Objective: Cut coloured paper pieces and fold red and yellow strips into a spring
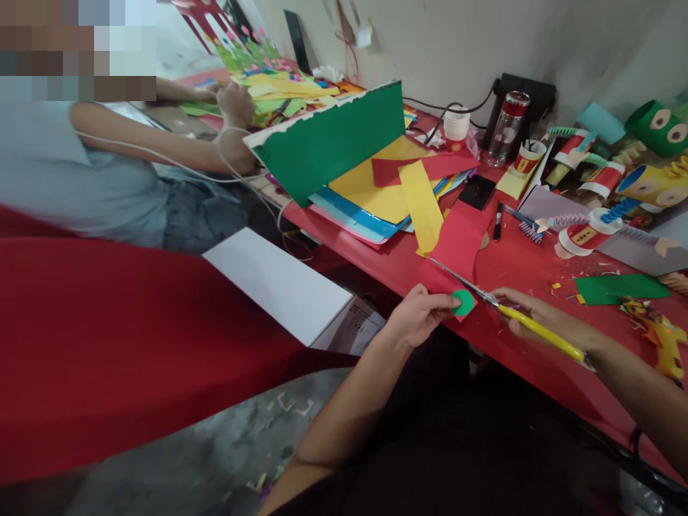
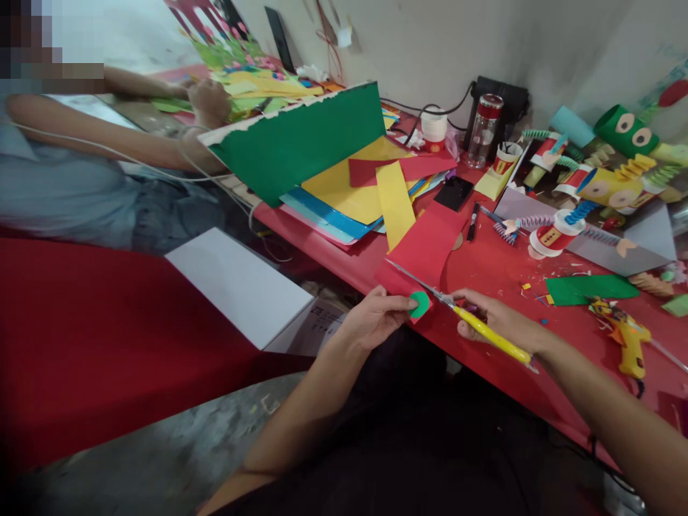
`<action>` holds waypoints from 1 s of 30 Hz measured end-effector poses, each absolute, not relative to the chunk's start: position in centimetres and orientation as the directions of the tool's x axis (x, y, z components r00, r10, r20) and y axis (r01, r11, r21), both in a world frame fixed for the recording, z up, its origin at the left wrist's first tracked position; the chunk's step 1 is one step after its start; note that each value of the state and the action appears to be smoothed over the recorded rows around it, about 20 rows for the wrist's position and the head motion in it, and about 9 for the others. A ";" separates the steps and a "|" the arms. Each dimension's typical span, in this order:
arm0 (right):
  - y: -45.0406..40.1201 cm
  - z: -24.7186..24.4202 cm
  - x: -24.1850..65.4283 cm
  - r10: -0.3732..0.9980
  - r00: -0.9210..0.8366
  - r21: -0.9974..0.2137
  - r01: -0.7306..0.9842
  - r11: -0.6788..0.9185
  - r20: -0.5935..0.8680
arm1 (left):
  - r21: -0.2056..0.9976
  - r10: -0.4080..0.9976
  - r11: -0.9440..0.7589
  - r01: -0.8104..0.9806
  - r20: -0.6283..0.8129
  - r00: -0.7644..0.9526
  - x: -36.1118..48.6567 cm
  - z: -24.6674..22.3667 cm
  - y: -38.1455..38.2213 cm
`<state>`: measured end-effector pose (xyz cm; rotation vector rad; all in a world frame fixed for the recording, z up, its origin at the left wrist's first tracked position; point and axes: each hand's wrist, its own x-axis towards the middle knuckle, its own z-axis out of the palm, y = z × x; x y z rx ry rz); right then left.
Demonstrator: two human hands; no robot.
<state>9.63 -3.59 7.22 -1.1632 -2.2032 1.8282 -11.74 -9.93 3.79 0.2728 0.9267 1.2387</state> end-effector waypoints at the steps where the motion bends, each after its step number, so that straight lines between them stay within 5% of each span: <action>1: -3.5 6.9 9.6 0.579 -0.706 -0.865 0.502 0.003 -0.408 | 0.637 0.890 0.345 -0.689 -0.456 0.023 -11.8 3.7 -9.9; 11: -3.6 6.0 9.0 0.771 -0.565 -0.882 0.472 0.009 -0.294 | 0.714 0.888 0.334 -0.615 -0.458 -0.050 -11.8 3.8 -10.8; 18: -6.4 5.7 12.8 0.944 -0.291 -0.757 0.649 0.076 -0.154 | 0.836 0.940 0.202 -0.511 -0.313 -0.140 -10.5 4.8 -10.9; 23: -9.1 6.7 12.8 0.983 -0.159 -0.972 0.230 -0.056 -0.095 | 0.859 0.970 0.218 -0.462 -0.243 0.005 -8.3 5.2 -9.4; 30: -10.2 8.2 10.7 0.995 -0.100 -0.990 -0.139 -0.033 -0.019 | 0.908 0.965 0.236 -0.345 -0.177 0.196 -5.7 7.3 -8.8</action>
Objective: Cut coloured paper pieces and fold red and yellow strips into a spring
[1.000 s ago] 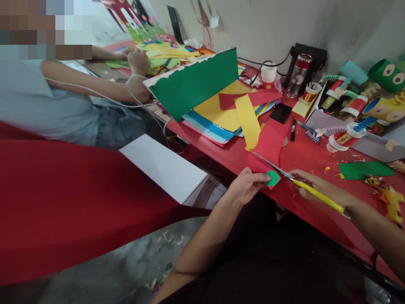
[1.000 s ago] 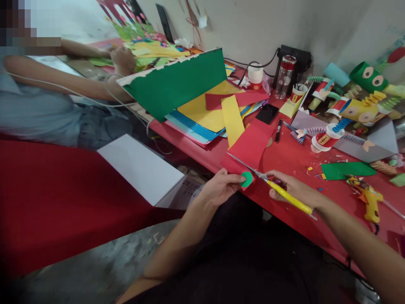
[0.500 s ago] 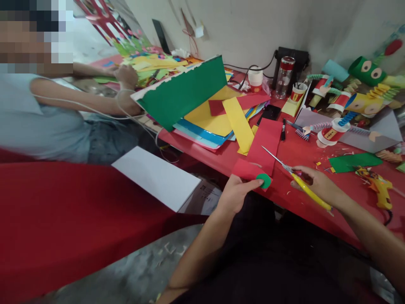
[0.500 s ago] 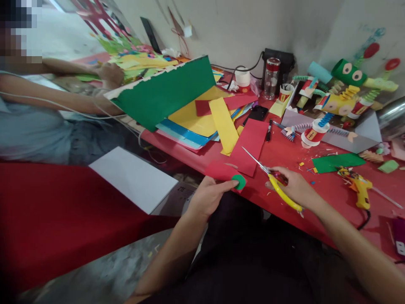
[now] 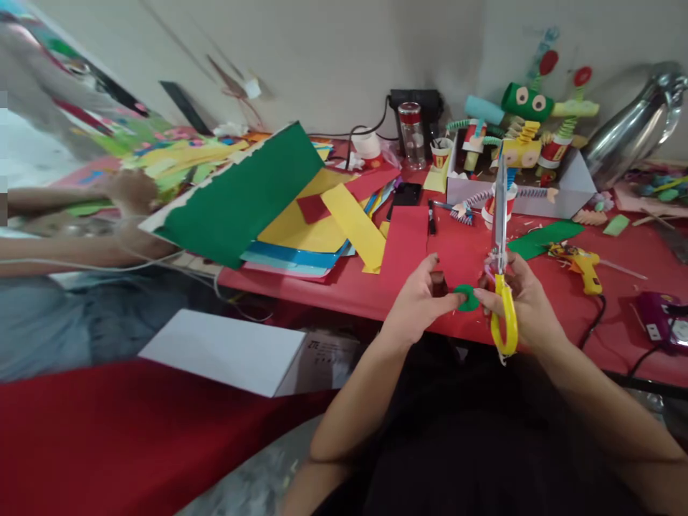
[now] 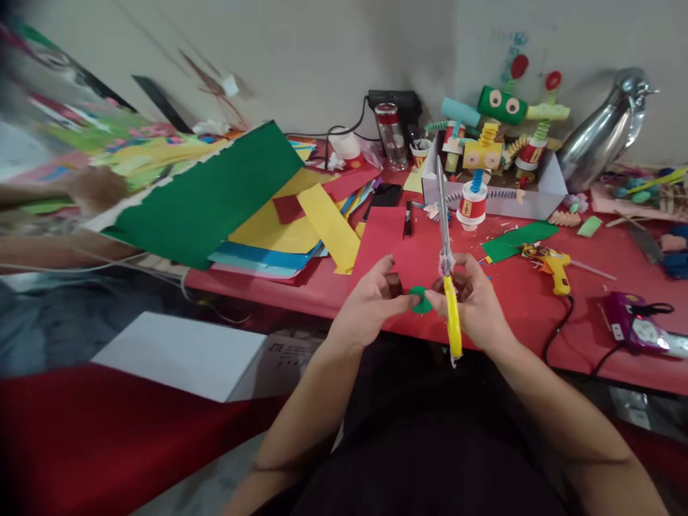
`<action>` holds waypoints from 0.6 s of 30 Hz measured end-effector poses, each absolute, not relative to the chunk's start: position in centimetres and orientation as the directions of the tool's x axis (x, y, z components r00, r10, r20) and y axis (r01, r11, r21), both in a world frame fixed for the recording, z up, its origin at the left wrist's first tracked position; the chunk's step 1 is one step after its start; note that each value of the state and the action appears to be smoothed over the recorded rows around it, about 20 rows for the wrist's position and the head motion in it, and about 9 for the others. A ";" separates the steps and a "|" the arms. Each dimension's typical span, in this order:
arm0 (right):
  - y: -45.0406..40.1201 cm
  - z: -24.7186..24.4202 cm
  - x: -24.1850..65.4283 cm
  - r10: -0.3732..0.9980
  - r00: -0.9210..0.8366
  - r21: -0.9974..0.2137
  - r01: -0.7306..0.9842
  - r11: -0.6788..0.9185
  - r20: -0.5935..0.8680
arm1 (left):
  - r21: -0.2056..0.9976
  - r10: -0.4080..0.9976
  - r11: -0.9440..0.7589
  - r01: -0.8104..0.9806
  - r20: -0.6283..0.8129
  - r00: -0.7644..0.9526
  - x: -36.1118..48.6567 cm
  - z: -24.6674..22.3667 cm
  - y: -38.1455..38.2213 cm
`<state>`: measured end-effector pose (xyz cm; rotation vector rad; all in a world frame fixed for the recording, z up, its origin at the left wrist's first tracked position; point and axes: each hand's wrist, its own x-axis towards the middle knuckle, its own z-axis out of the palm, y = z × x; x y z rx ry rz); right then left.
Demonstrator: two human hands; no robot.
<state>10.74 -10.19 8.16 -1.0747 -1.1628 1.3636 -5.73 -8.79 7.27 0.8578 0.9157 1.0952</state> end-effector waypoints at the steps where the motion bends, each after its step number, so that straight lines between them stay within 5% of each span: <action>1: -10.3 7.9 10.7 0.996 -0.085 -0.984 -0.171 -0.040 -0.025 | 0.911 0.964 0.235 -0.339 -0.175 0.198 -5.4 7.4 -8.8; 10: -10.9 6.9 9.5 0.955 0.283 -0.944 -0.285 0.166 0.082 | 0.765 0.964 0.249 -0.594 -0.251 0.081 -0.7 6.2 -11.0; 18: -14.5 6.4 13.0 0.999 0.006 -0.999 -0.024 -0.035 -0.036 | 0.710 0.955 0.214 -0.671 -0.296 -0.009 -2.1 7.5 -8.5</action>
